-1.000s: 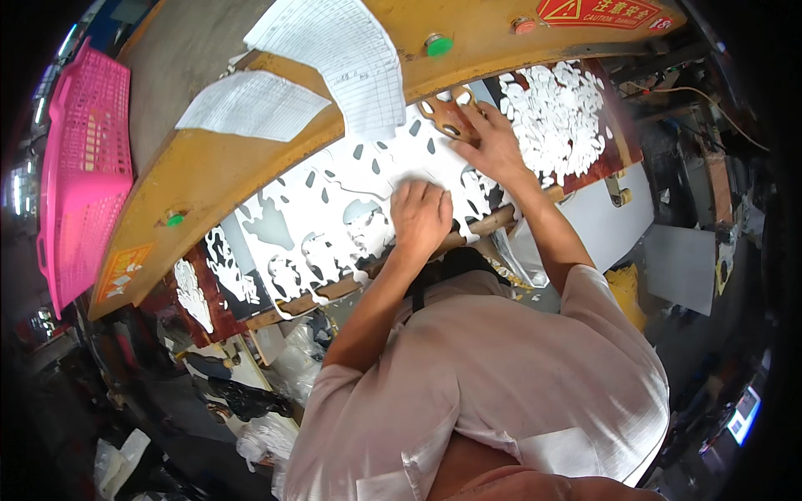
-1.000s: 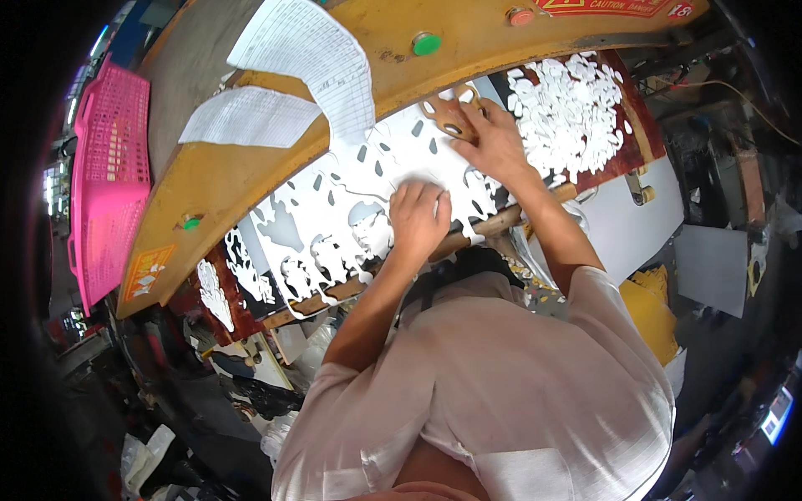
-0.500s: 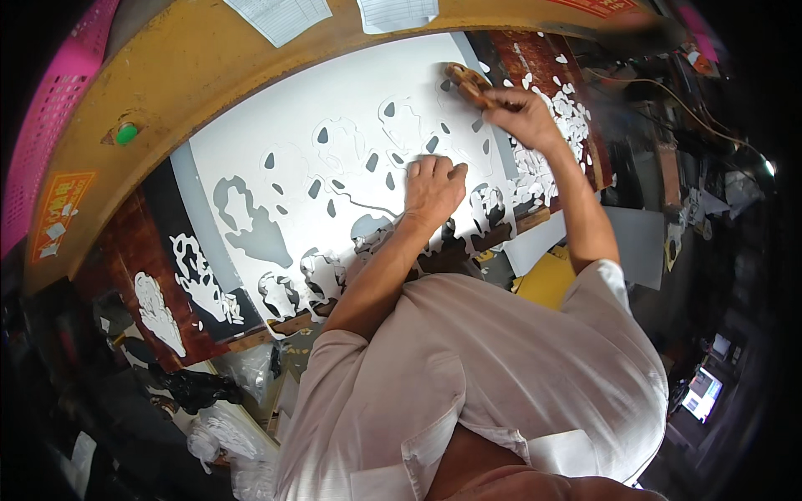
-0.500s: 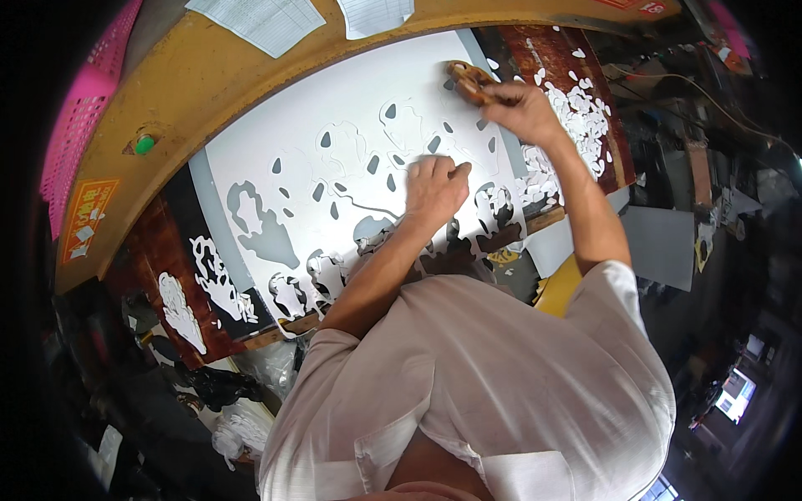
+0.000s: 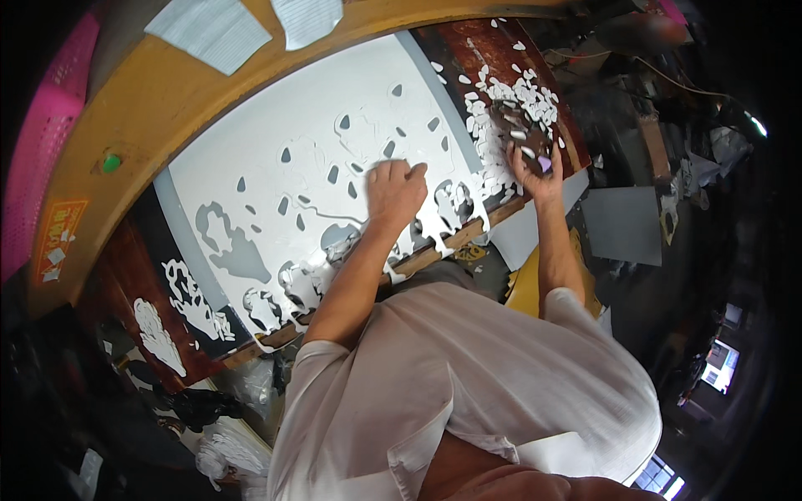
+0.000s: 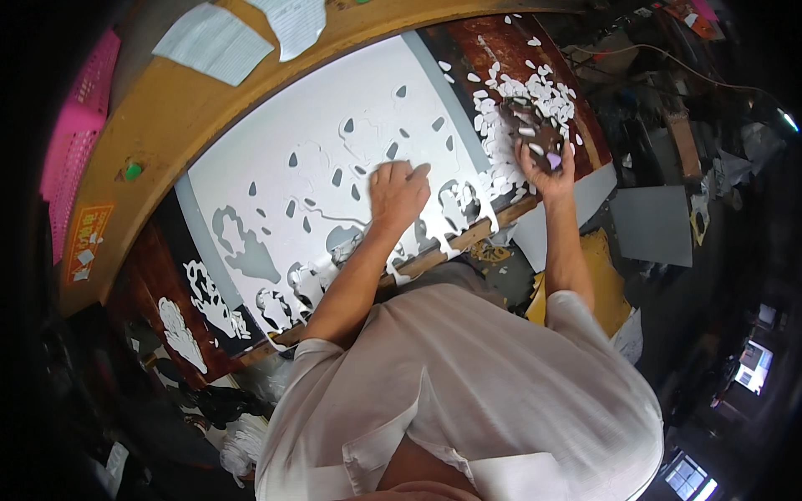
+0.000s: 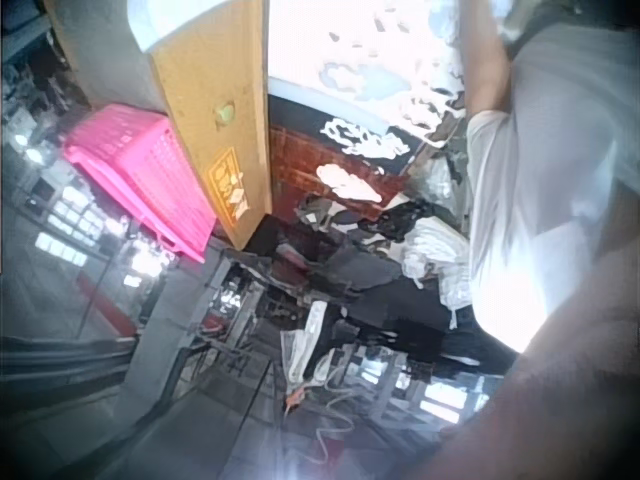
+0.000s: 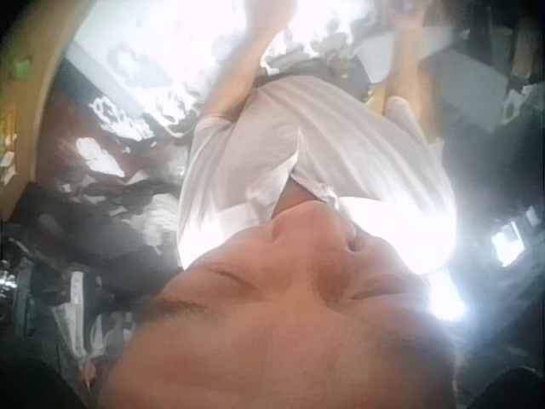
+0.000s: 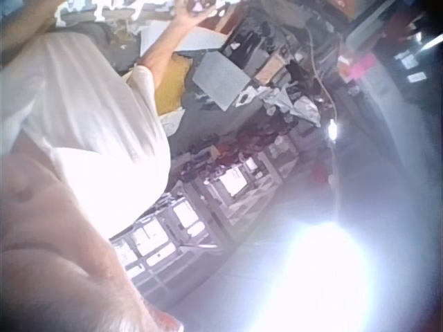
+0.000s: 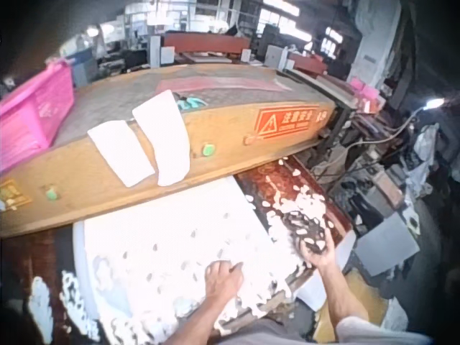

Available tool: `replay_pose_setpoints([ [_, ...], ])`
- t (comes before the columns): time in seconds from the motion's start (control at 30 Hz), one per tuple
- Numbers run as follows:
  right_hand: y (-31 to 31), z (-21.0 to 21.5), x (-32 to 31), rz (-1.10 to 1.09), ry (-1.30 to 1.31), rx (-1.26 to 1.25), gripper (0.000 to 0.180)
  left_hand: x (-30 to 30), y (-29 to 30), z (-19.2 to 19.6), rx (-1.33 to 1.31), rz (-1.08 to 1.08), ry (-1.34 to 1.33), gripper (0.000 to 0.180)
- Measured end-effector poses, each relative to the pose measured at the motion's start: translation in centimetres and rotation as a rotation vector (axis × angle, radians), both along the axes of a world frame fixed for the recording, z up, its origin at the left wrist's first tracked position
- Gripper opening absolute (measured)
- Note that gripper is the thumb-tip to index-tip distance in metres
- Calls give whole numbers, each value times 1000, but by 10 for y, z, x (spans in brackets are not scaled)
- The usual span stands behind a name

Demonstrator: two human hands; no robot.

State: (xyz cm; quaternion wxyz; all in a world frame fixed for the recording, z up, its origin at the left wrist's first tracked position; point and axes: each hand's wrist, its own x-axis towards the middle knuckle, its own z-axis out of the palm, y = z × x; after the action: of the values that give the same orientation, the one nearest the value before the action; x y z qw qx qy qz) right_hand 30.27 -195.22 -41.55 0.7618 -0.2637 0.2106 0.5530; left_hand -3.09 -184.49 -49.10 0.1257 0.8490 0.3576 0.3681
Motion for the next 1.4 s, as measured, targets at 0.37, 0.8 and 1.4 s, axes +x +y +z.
replay_pose_setpoints([
  [0.37, -11, 3, 16, 179, -126, 161, 62, 1, -2, 12, -15, -31, 71, 31],
  [0.8, 122, -1, -43, 936, -2367, -415, 74, 0, -29, 31, -139, 69, 168, 38],
  [1.4, 127, 10, -100, 1129, -2294, 188, 37, 4, -68, 60, -1025, 138, -246, 20],
])
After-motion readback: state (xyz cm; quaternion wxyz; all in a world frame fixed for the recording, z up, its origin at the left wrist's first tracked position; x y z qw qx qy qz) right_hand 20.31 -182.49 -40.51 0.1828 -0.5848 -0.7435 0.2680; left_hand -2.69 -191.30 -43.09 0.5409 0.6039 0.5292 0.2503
